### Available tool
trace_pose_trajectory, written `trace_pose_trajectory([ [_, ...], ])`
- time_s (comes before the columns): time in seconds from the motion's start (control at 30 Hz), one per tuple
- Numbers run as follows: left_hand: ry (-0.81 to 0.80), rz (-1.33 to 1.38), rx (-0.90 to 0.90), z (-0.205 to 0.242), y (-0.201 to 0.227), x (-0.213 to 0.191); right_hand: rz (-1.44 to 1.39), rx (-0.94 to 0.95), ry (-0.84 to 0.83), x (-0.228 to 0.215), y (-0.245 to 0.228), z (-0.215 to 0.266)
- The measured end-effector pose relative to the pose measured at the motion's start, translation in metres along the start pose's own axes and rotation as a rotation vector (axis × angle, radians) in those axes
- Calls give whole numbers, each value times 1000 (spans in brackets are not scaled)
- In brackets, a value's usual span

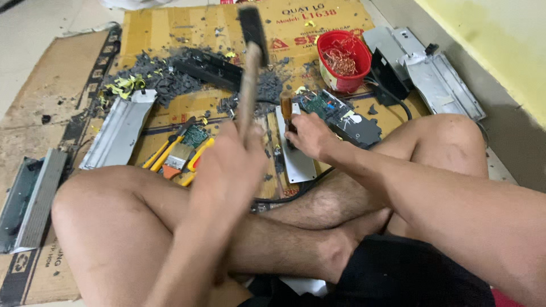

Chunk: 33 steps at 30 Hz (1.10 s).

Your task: The person sits on the floor and uses a hammer and chisel to break apart a small electronic component. They then use a knife to scrape and separate the remaining parts of the component.

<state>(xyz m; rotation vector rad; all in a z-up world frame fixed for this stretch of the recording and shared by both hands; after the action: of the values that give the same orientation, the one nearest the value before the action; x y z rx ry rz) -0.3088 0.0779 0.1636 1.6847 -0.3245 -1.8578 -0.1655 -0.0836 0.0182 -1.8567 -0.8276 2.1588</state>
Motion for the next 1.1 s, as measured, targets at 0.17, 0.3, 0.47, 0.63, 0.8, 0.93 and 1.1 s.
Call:
trace_pose_trajectory([
  [0.17,-112,-158,-48,-79,-34,28,-225,32,111,-14,6,12],
  [0.3,-170,-284,-7,-123,-49,62,-249,53,182,-16,1,20],
  [0.47,-182,-217,34,-133,-8,69,-197,-229,205,2,11,6],
  [0.63,-383,207,-50,-108,49,50,-111,-342,228,-3,-2,7],
  [0.8,-467,-125,87,-131,27,100,-140,-223,155,-8,6,18],
  [0.93,-433,-393,159,-144,-14,119,-215,-191,63,3,24,21],
  [1.1,-445,-141,215,-147,-21,131,-134,-201,15,17,19,26],
])
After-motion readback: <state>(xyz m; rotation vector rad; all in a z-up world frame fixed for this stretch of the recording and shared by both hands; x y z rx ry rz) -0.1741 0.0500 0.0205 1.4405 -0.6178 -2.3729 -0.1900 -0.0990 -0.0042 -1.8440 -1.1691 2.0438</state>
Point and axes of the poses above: each hand's wrist, its own z-axis away from the middle knuckle, its own x-axis out of the palm, y = z × x, the point moved 8 cm from there along -z, towards the middle knuckle, and after that the axes turned 5 degrees about -z, right-handed, at the moved point
